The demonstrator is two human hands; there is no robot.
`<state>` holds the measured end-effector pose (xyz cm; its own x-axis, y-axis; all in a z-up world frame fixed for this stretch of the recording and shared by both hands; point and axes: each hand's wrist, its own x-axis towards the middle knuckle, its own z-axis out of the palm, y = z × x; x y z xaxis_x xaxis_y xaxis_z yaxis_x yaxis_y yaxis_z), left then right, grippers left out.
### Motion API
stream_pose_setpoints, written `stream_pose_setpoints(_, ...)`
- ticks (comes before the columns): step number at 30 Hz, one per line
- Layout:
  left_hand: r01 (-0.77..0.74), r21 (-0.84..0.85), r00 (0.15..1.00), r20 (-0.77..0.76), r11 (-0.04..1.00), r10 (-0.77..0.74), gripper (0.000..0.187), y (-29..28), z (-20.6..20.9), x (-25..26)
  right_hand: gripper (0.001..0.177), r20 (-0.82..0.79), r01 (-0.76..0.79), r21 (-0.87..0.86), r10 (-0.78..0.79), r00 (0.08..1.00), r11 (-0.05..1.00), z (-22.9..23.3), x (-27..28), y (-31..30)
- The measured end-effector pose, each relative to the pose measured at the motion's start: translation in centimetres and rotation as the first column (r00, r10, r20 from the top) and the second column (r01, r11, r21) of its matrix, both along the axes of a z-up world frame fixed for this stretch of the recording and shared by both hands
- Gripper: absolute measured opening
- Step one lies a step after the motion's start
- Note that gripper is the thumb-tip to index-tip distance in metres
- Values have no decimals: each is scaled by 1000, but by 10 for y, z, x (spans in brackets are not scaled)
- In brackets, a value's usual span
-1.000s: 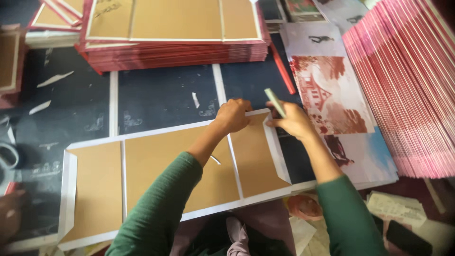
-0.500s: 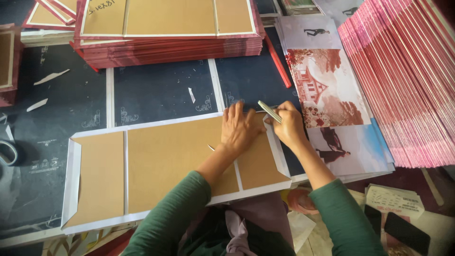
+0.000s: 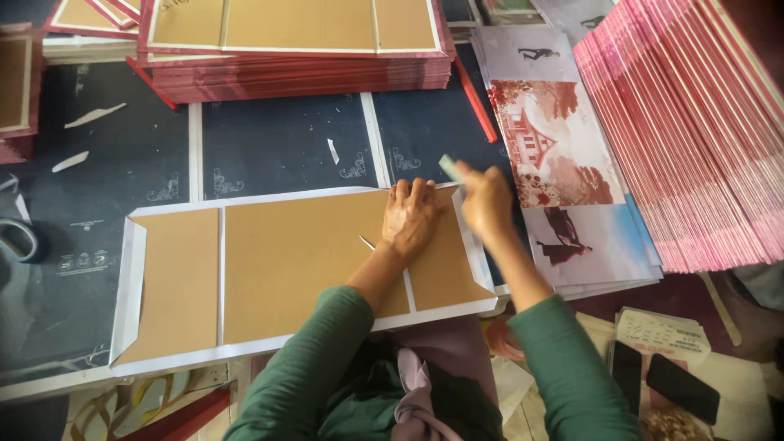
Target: The person assembles a book by applying glue to the edges of a brown cover and attaching printed pages. They smooth the pages, trim excess material with scissors, and stack the finished book on the table.
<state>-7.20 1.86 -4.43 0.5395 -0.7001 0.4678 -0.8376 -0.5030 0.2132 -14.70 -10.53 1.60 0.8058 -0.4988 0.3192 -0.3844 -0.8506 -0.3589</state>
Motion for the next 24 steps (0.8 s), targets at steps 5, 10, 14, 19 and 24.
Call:
stream_pose_setpoints(5,27,34,998,-54,999,-25,48,7,15,-2,37,-145,42,-84,-54,988,996,-23,-11,-8)
stream_pose_setpoints(10,37,335,975,-218,942,40,63,41,74,-5,40,-167,5,-107,-23,986,994,-11,-13,9)
stream_pose_setpoints(14,37,211,979,-202,977,7,61,45,41,2,43,-181,-70,-202,33,983,977,1,-14,38)
stream_pose_setpoints(19,24,-76,996,85,997,-18,39,34,2,7,20,-150,-165,-179,139,979,970,-22,-14,53)
stream_pose_setpoints(24,-5,-142,994,104,990,20,41,35,4,8,50,-183,-37,-259,-12,983,965,-2,-24,36)
